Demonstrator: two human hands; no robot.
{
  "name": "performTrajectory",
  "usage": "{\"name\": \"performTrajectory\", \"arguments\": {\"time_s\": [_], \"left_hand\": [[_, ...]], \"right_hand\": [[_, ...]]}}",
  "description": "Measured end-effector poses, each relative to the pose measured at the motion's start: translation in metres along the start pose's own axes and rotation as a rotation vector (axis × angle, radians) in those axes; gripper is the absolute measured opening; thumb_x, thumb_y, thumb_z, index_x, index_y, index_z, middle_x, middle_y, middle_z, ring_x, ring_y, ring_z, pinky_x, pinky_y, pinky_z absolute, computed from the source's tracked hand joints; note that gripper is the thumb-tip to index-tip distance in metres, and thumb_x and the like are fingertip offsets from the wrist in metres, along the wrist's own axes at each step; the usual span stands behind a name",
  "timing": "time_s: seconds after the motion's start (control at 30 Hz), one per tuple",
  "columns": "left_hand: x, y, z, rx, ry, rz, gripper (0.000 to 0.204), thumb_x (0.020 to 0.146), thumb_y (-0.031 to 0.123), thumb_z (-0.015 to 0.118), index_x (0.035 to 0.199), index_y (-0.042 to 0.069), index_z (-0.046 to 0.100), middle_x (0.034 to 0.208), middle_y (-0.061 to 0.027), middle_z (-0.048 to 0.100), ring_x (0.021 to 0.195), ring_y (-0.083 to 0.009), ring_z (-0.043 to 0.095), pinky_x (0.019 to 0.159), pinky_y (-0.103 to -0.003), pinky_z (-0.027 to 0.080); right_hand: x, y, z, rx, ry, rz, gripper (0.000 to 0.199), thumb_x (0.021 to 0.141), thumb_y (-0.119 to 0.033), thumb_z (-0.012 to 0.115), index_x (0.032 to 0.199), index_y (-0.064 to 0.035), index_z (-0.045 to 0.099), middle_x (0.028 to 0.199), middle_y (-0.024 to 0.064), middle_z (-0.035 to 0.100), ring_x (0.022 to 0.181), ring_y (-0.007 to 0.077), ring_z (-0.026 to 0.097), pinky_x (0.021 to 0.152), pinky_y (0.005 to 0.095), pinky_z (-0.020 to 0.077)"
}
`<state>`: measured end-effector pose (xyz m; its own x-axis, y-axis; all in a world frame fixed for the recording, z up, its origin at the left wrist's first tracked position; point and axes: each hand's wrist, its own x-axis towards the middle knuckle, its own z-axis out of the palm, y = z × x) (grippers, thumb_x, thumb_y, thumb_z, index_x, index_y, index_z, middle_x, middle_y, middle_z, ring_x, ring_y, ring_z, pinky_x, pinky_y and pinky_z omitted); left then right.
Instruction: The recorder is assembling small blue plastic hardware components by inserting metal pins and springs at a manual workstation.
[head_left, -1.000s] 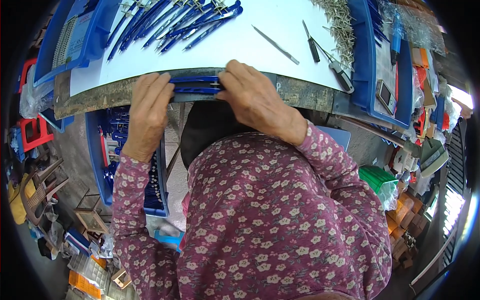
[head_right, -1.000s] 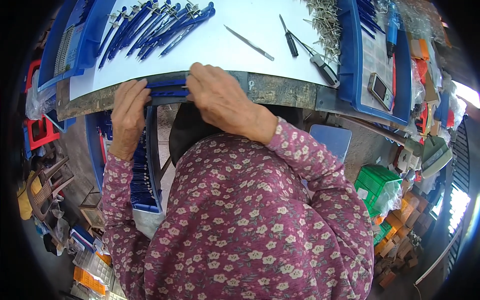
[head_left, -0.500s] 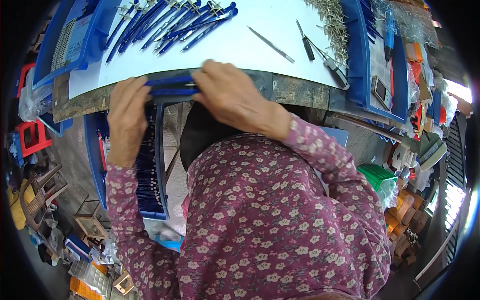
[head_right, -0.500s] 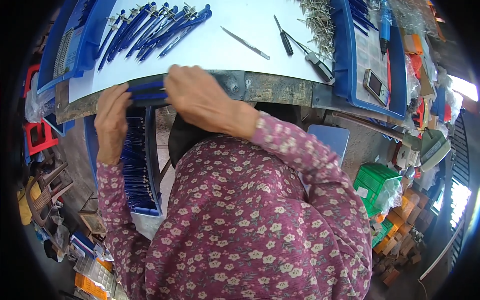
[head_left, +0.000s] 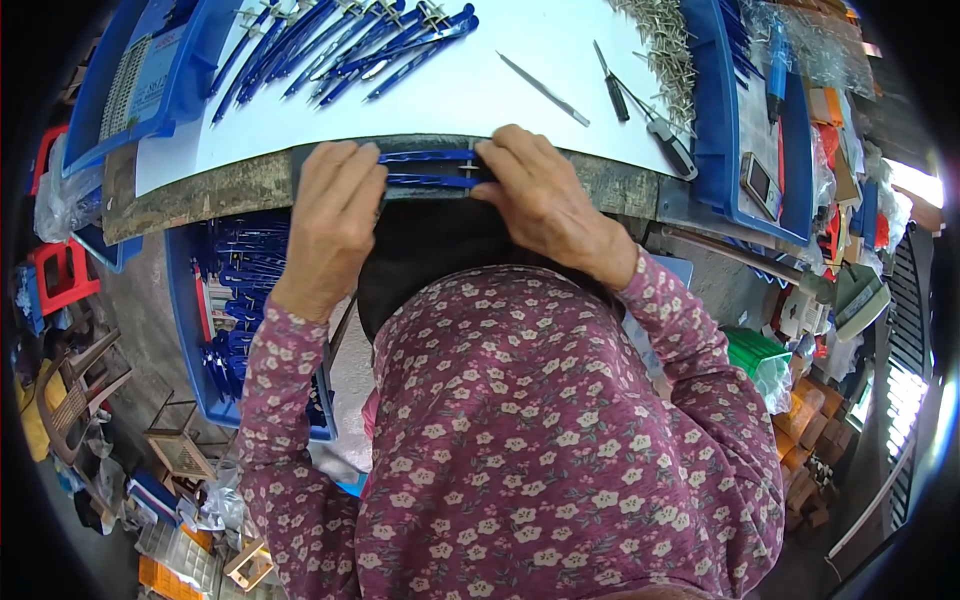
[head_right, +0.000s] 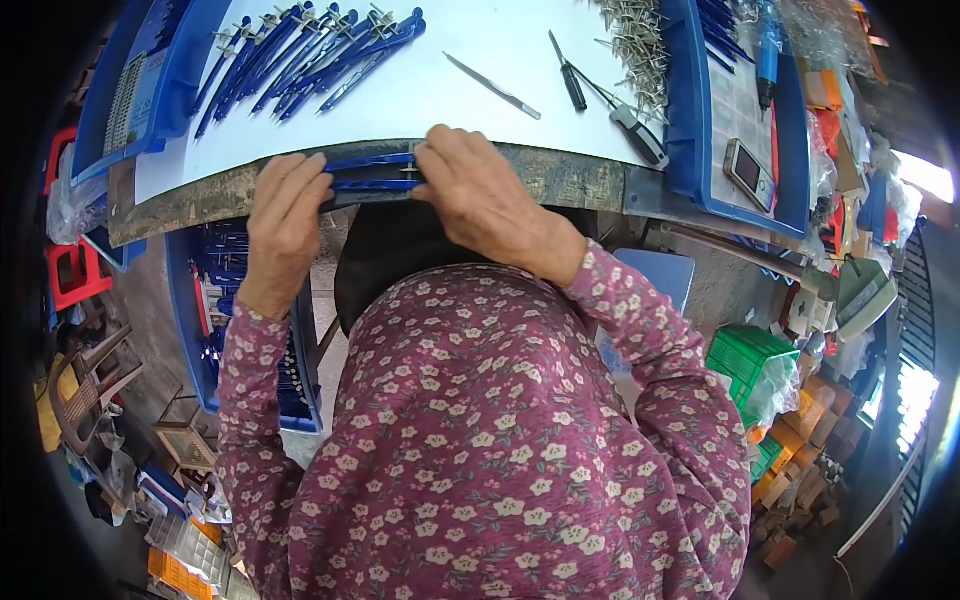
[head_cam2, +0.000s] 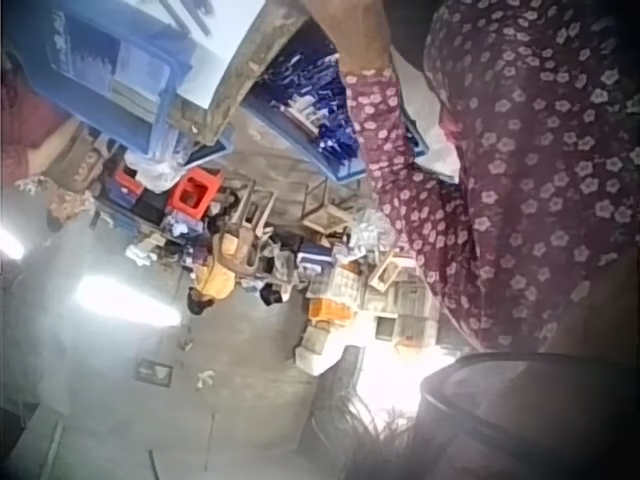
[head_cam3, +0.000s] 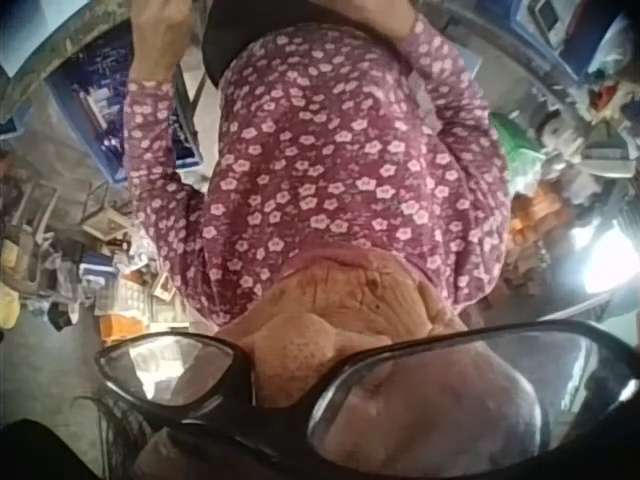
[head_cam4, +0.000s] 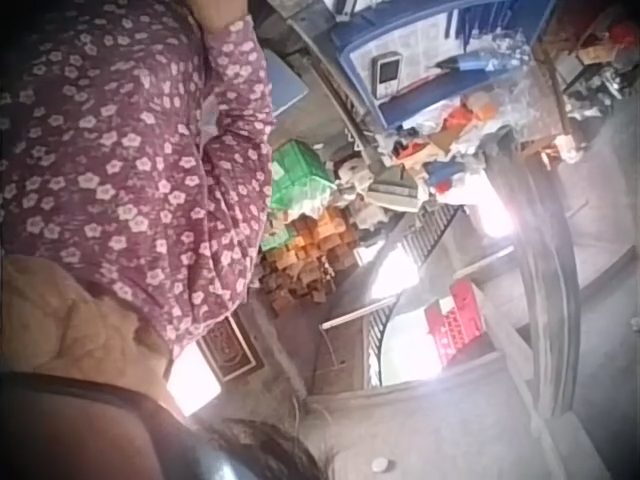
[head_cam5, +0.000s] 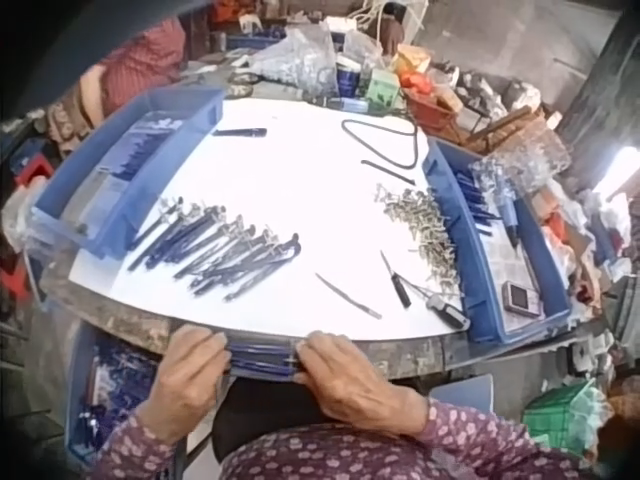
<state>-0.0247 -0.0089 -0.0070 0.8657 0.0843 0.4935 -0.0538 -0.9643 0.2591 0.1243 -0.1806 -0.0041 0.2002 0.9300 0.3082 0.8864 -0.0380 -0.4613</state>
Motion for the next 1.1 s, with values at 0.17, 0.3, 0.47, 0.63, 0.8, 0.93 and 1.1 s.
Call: {"name": "performTrajectory", "arguments": {"time_s": [0.17,0.3,0.47,0.63,0.8,0.93,1.1], "left_hand": [[0.008,0.014,0.01,0.0,-0.004,0.043,0.017,0.07,-0.004,0.059,0.087,-0.009,0.059,0.096,-0.0161,0.057,0.093,-0.0296,0.055,0.087,-0.042,0.044],[0.008,0.021,0.01,-0.017,0.047,0.018,0.016,0.07,-0.006,0.061,0.086,-0.008,0.059,0.094,-0.0156,0.057,0.091,-0.0294,0.055,0.083,-0.042,0.045],[0.015,0.031,0.016,-0.039,0.145,-0.033,0.02,0.066,-0.008,0.064,0.086,-0.008,0.059,0.093,-0.0144,0.057,0.09,-0.0295,0.056,0.081,-0.041,0.046],[0.026,0.05,0.024,-0.072,0.216,-0.081,0.023,0.063,-0.011,0.065,0.086,-0.008,0.06,0.095,-0.0136,0.058,0.09,-0.0305,0.056,0.079,-0.04,0.046],[0.034,0.061,0.032,-0.093,0.259,-0.058,0.023,0.064,-0.01,0.065,0.086,-0.008,0.06,0.094,-0.0142,0.057,0.089,-0.0305,0.057,0.078,-0.04,0.046],[0.046,0.076,0.038,-0.126,0.272,-0.036,0.021,0.066,-0.008,0.064,0.087,-0.008,0.059,0.094,-0.0144,0.057,0.088,-0.0308,0.056,0.077,-0.041,0.046],[0.055,0.093,0.035,-0.348,0.221,-0.154,0.016,0.074,-0.004,0.062,0.089,-0.007,0.059,0.095,-0.014,0.056,0.086,-0.0306,0.057,0.074,-0.037,0.047]], "right_hand": [[-0.011,0.011,-0.017,0.004,-0.022,0.047,0.043,0.07,-0.005,0.069,0.107,0.0047,0.049,0.095,0.0153,0.05,0.077,0.029,0.052,0.065,0.035,0.0441],[-0.013,0.011,-0.019,0.178,0.071,0.153,0.048,0.071,-0.003,0.069,0.114,0.0041,0.049,0.093,0.0109,0.05,0.074,0.0206,0.052,0.063,0.0293,0.0438],[-0.022,-0.001,-0.013,0.596,0.302,0.534,0.049,0.076,-0.002,0.067,0.121,0.0044,0.047,0.093,0.0038,0.051,0.076,0.0084,0.051,0.064,0.0209,0.0427],[-0.022,-0.003,-0.015,1.124,0.604,0.769,0.042,0.082,-0.008,0.064,0.117,0.0064,0.047,0.091,0.0025,0.053,0.075,0.0072,0.05,0.066,0.019,0.0415],[-0.032,0.008,-0.01,1.553,0.735,0.778,0.033,0.083,-0.009,0.062,0.111,0.0034,0.05,0.09,0.0019,0.053,0.072,0.0081,0.049,0.064,0.02,0.0395],[-0.027,-0.002,-0.014,1.693,0.625,0.744,0.02,0.087,-0.014,0.058,0.102,-0.0006,0.052,0.086,0.002,0.054,0.071,0.0084,0.05,0.062,0.0209,0.0395],[-0.027,0.01,-0.029,1.516,0.554,0.672,0.021,0.089,-0.019,0.056,0.097,-0.0002,0.055,0.081,0.0029,0.057,0.065,0.0074,0.05,0.059,0.0193,0.0395]]}}
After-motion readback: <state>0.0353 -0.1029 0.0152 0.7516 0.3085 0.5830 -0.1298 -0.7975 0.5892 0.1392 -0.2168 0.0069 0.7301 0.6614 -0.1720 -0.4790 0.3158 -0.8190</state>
